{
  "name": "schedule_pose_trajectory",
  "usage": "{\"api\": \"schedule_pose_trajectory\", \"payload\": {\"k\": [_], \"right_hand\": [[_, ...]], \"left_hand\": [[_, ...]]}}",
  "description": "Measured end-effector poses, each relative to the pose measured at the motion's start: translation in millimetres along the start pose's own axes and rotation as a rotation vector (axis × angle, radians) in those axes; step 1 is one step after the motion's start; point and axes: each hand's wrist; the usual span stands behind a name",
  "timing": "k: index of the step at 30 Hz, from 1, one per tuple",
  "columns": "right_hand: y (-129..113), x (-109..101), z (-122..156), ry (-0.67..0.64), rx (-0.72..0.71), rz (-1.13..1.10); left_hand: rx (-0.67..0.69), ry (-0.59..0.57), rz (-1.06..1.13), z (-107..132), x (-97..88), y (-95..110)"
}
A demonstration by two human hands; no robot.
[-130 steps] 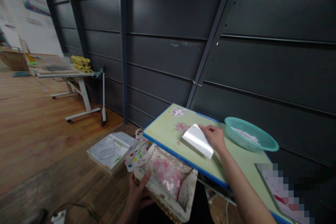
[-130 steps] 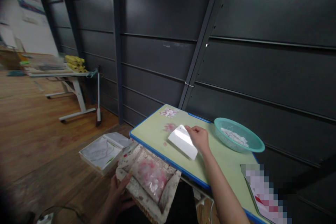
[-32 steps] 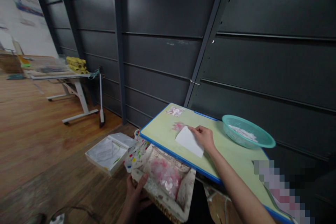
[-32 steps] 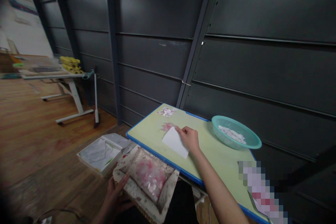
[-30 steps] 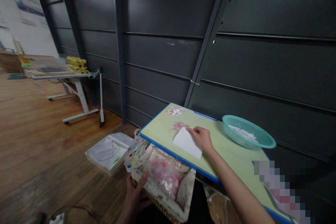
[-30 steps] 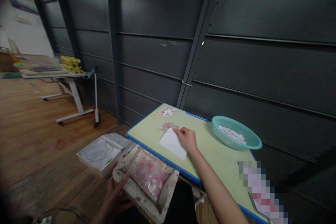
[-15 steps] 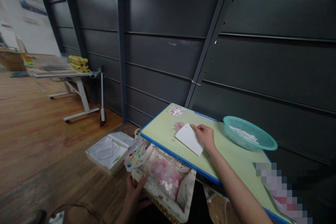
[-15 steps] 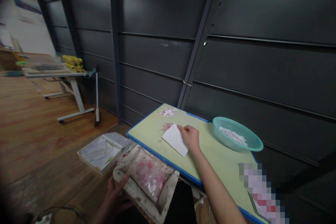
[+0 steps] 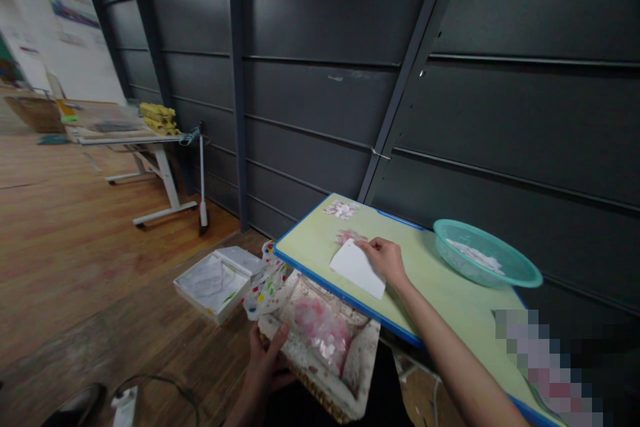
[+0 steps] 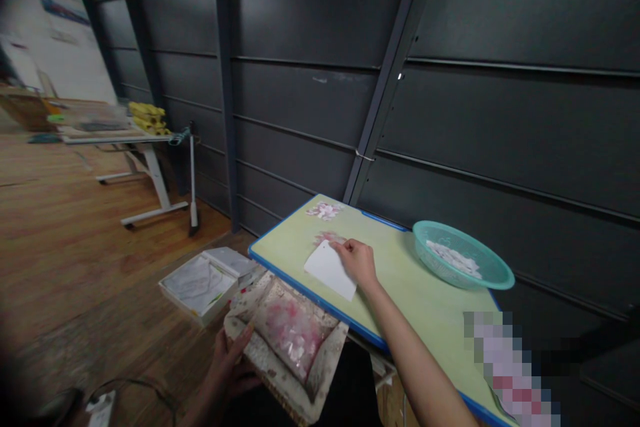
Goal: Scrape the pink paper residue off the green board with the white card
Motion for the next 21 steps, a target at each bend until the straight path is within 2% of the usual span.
{"api": "schedule_pose_trajectory", "payload": {"k": [5,10,16,21], "right_hand": [[-5.5,2.5,-3.5,0.042,0.000,0.088],[-7.7,8.2,-6.1,-0.020,-0.039,0.114],[-3.6,8.6,-5.9,0.041,-0.018,0.190],[-6.6,17.3,0.4,-0.021,-0.037,0.089]], "left_hand": [[0.014,-0.007,0.003,0.0,-0.9,-1.1],[0.024,0.012,0.005,0.4,-0.2,-0.5],[0.028,0.006,0.051,0.6,1.0,-1.7],[0.010,-0.004,0.030,2.2,0.1,0.3]]}}
Point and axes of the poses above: each hand's wrist, its own z-axis away from the middle knuckle, its own x-axis out of the palm, y = z × x, and after that the axes turned 7 degrees about -y, right-handed
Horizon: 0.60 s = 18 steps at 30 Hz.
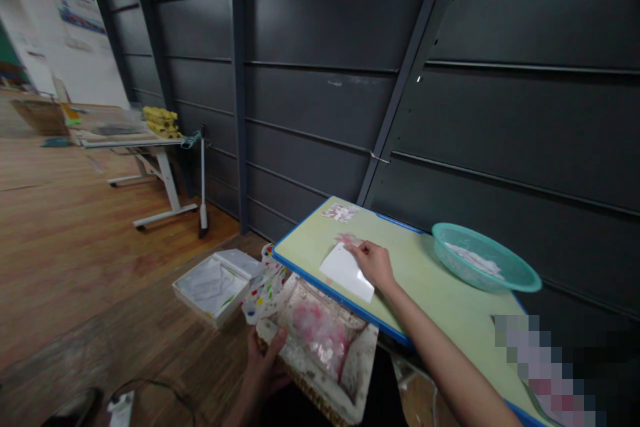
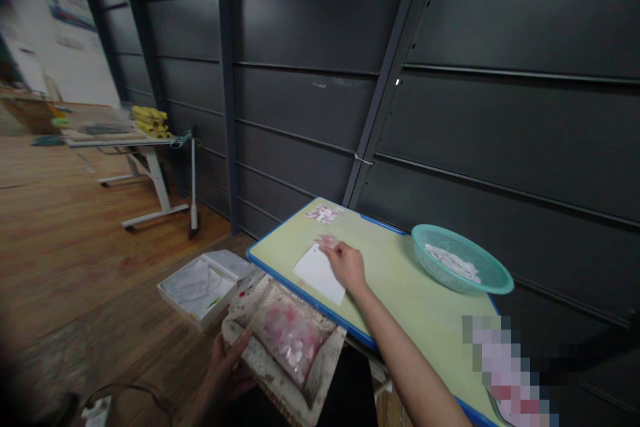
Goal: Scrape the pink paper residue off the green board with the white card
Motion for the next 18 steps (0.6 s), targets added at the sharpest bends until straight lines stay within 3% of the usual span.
{"api": "schedule_pose_trajectory", "payload": {"k": [7,12,18], "right_hand": [[1.2,-7.4,-1.1,0.080,0.094,-0.036],[-5.0,0.9,7.8,0.023,0.026,-0.082],[-9.4,3.2,6.2,-0.018,0.049,-0.193]], "left_hand": [[-0.003,0.016,-0.021,-1.5,2.4,0.0],[0.024,0.008,-0.028,1.4,3.2,0.3],[0.020,0.009,-0.004,2.0,3.0,0.6]]}}
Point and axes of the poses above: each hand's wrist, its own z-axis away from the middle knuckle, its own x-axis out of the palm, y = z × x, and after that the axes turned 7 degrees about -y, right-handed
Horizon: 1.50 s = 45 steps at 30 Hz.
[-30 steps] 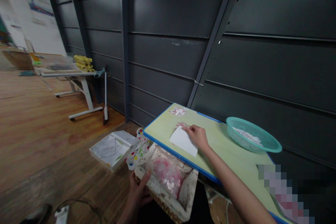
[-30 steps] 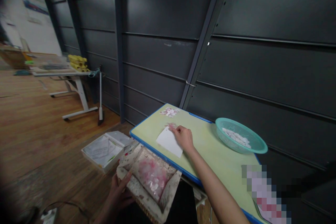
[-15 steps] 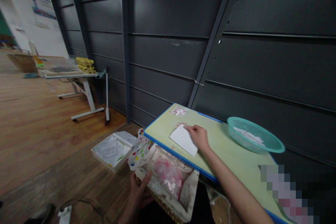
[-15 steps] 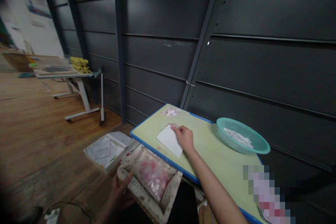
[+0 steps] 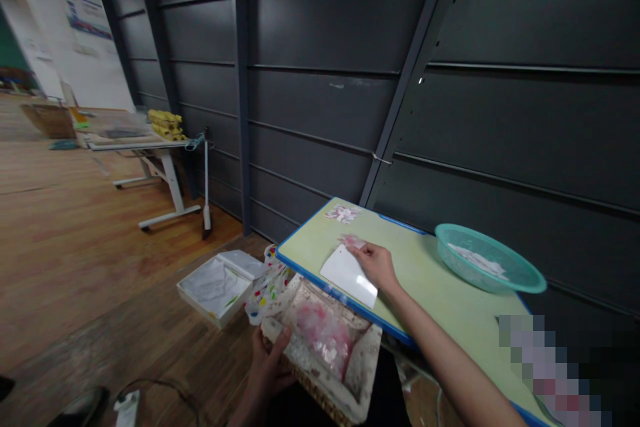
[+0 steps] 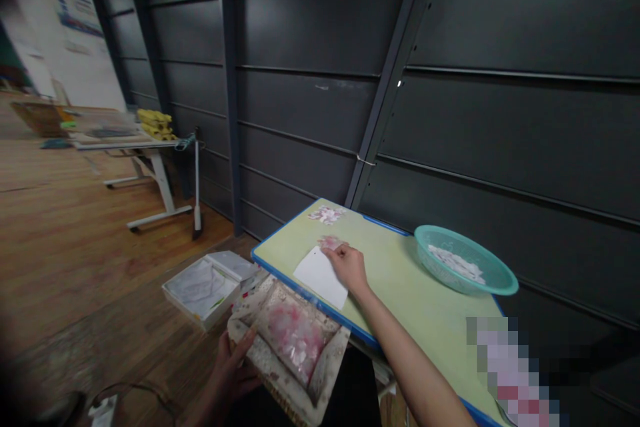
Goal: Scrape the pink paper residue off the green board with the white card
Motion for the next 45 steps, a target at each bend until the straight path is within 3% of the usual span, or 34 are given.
{"api": "schedule_pose_trajectory", "payload": {"k": [3,8,13,17,24,29,34,39,45], "right_hand": [[-2.7,0.2,-0.3,0.039,-0.002,0.002],[-6.9,-5.3,-2.1,-0.024,0.002,-0.045],[15.8,-49.7,-20.4,0.193,0.139,0.074],[37.5,-71.6,-26.5,0.197,0.138,0.159],[42.6,-53.7,-23.3,0.083,0.068,0.200],[42.3,-46.8,-26.2,0.074,0.046,0.191],[35.4,-35.2,-31.3,0.089,0.049,0.178],[27.3,-23.9,-31.7,0.000,-0.004,0.121],[14.8,-16.6,-53.8,0.075,-0.001,0.240]], "left_hand": [[0.013,0.001,-0.018,-1.5,-0.4,-0.5],[-0.005,0.008,-0.004,-3.9,-1.8,-2.1],[-0.020,-0.005,-0.021,-4.3,-3.1,-3.5],[-0.007,-0.011,-0.072,-3.0,-3.7,-2.8],[-0.017,-0.020,-0.059,-7.4,-4.7,-4.3],[-0.025,-0.014,-0.038,-7.4,-3.7,-4.5],[-0.009,-0.008,-0.001,-9.3,-3.6,-5.4],[-0.005,-0.014,0.012,-10.8,-3.6,-5.2],[0.008,-0.019,0.012,-6.4,-2.4,-1.8]]}}
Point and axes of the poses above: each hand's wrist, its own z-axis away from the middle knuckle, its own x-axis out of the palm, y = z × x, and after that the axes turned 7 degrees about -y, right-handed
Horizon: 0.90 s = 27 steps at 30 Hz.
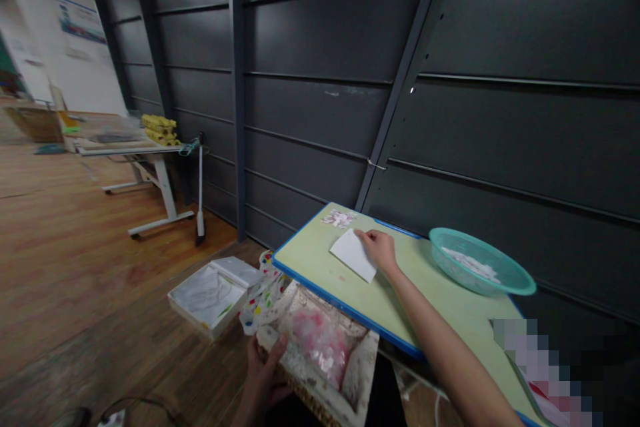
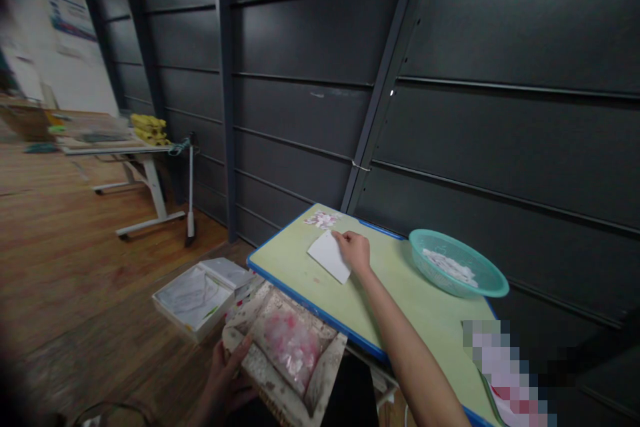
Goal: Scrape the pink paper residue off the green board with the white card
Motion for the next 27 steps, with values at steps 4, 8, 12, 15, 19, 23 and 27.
{"api": "schedule_pose_trajectory", "payload": {"k": [4,8,12,15,19,23,27], "right_hand": [[-11.6,10.6,-9.7,-0.010,-0.018,0.143],[-10.4,14.0,0.0,-0.043,-0.106,0.093],[-3.3,6.0,9.9,-0.069,-0.124,-0.073],[-1.7,3.2,9.9,-0.022,-0.062,-0.118],[-4.7,9.7,12.0,-0.052,-0.051,-0.101],[-6.9,12.3,16.2,-0.104,-0.062,-0.153],[-5.4,7.2,17.4,-0.055,-0.015,-0.154]], "left_hand": [[-0.010,0.010,-0.026,1.3,-0.6,0.5],[-0.024,0.002,-0.017,-0.8,-1.8,-1.6],[-0.025,0.015,-0.036,-2.8,-1.8,-3.9],[-0.009,0.020,-0.020,-1.2,-0.5,-3.2],[-0.007,0.022,-0.011,2.2,1.3,0.0],[-0.021,0.002,-0.020,2.2,0.7,1.3],[-0.015,-0.004,-0.036,1.1,-0.3,0.3]]}}
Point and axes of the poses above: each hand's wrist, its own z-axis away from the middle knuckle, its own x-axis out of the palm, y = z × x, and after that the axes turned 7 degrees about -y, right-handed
